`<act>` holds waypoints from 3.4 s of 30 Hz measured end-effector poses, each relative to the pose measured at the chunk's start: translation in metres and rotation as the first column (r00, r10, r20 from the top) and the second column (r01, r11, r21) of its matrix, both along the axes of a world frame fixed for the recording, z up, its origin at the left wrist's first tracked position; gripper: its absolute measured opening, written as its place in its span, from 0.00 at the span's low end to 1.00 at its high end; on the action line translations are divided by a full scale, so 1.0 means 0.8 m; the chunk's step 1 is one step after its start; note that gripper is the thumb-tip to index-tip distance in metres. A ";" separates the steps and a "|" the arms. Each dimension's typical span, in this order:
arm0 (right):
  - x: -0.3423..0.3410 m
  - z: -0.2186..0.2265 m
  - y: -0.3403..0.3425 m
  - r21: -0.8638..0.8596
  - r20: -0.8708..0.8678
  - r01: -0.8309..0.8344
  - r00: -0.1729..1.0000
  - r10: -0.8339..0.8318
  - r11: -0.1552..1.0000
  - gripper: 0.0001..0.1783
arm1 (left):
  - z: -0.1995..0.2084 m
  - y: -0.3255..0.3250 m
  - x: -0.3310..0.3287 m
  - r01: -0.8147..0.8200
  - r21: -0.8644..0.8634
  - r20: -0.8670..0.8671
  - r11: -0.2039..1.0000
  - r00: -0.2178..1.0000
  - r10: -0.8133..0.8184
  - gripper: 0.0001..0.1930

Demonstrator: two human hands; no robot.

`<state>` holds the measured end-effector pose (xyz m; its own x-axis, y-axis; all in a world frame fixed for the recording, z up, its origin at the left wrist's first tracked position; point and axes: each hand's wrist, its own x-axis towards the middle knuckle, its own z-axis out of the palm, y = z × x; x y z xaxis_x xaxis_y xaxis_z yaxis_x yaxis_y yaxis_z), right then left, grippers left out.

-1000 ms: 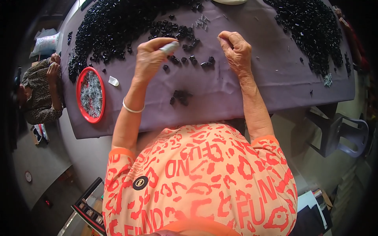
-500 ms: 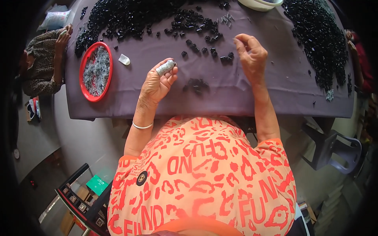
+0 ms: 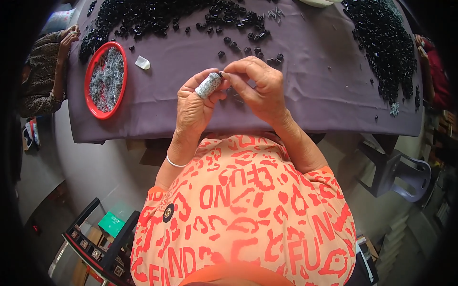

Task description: The person assembles components by picking up plastic parts and metal pins, inserting the metal pins into the plastic parts by hand, and placing the assembled pieces onto the table.

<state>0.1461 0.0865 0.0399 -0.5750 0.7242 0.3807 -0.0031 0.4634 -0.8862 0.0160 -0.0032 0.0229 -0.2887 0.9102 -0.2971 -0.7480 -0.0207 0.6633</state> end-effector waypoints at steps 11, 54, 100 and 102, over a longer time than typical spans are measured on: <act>-0.002 -0.010 0.000 0.096 0.155 -0.071 0.986 0.055 0.993 0.06 | -0.005 -0.009 -0.003 -0.063 -0.019 -0.471 0.998 0.881 0.047 0.08; -0.010 -0.017 0.035 -0.600 -0.077 -0.121 0.993 0.094 0.791 0.09 | -0.023 -0.008 -0.030 -0.067 0.111 0.171 0.992 0.984 0.047 0.09; 0.038 -0.020 0.025 -0.111 0.048 0.094 0.995 -0.089 0.989 0.08 | 0.000 0.000 0.012 0.016 0.032 -0.036 0.999 0.999 -0.015 0.13; 0.040 -0.014 0.020 -0.277 -0.002 0.079 0.997 -0.082 0.958 0.08 | 0.002 0.001 0.013 0.010 0.008 -0.035 1.000 0.999 -0.010 0.12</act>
